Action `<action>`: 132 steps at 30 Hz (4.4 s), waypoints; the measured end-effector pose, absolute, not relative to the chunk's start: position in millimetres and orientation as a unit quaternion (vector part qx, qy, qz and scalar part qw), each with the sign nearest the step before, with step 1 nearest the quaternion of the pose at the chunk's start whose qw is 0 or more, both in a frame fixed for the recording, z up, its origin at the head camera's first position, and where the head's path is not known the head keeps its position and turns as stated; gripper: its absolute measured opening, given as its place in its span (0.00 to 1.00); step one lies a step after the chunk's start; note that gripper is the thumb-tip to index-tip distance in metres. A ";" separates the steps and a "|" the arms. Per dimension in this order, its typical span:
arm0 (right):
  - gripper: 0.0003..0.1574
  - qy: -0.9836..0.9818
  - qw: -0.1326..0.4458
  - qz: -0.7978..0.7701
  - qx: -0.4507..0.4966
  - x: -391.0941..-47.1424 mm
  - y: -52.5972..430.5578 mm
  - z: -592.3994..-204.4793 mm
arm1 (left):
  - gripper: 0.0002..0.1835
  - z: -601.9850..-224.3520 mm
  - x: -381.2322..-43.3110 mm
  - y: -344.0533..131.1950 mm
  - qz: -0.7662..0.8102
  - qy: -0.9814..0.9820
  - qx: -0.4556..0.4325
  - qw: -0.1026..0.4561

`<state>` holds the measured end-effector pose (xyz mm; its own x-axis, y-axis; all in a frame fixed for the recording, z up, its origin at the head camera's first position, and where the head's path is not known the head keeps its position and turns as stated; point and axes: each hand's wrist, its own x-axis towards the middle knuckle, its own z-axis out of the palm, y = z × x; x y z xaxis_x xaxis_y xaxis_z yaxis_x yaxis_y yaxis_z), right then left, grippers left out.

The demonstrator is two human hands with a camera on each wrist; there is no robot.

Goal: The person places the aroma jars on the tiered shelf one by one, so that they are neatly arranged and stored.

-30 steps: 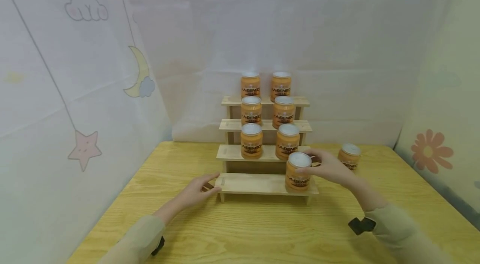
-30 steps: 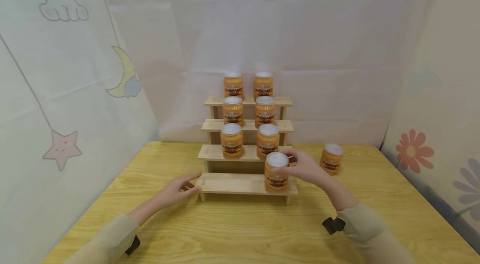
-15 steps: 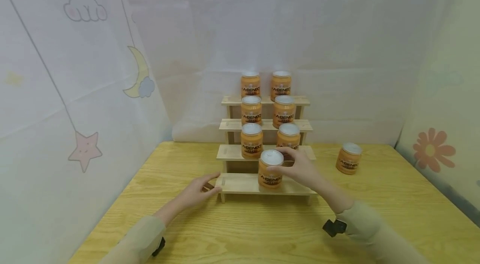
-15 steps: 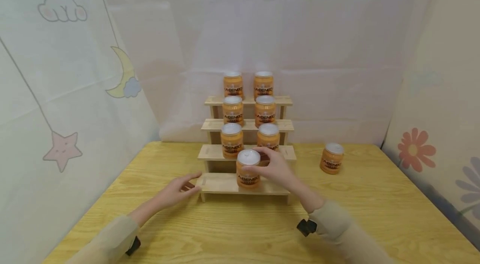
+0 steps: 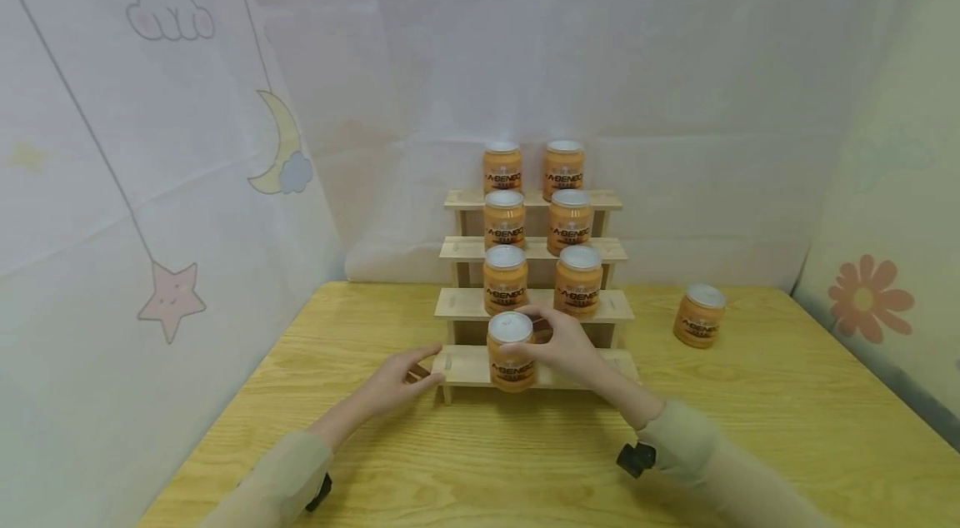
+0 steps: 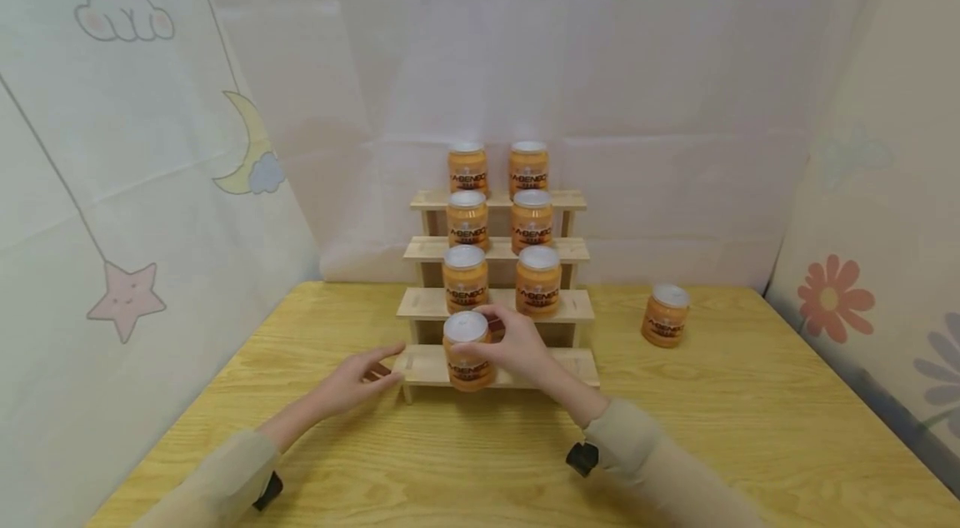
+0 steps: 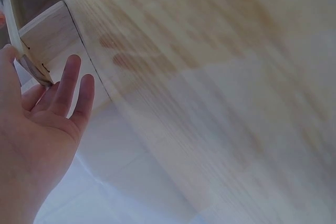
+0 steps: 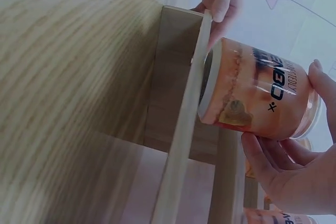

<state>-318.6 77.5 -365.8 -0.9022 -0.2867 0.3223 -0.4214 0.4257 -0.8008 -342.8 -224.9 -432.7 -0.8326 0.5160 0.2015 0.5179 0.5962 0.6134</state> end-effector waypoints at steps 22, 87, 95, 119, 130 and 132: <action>0.37 -0.835 0.075 0.506 0.204 -327.9 66.1 -368.4 | 0.35 -431.7 -340.2 -223.8 -0.345 -0.893 -0.288 0.002; 0.33 -0.856 0.186 0.465 0.124 -345.1 256.5 -358.5 | 0.35 -430.9 -338.5 -224.7 -0.354 -0.891 -0.283 -0.005; 0.44 -0.880 0.184 0.436 0.046 -353.6 288.1 -370.5 | 0.35 -430.5 -338.7 -224.8 -0.349 -0.892 -0.287 -0.004; 0.46 -0.925 0.178 0.334 0.038 -363.4 326.4 -400.2 | 0.35 -431.7 -340.7 -225.0 -0.347 -0.889 -0.298 -0.002; 0.41 -0.930 0.132 0.336 0.064 -356.0 329.6 -390.9 | 0.35 -430.2 -340.2 -225.5 -0.350 -0.893 -0.284 -0.002; 0.40 -0.930 0.124 0.336 0.075 -355.2 330.2 -390.0 | 0.35 -429.8 -340.2 -225.9 -0.350 -0.892 -0.284 -0.002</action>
<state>-355.2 330.2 -390.0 -0.9578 -0.0563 0.2820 -0.2236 0.7625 -0.6071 -340.2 -225.9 -429.8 -0.8383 0.5091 0.1953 0.5059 0.5928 0.6266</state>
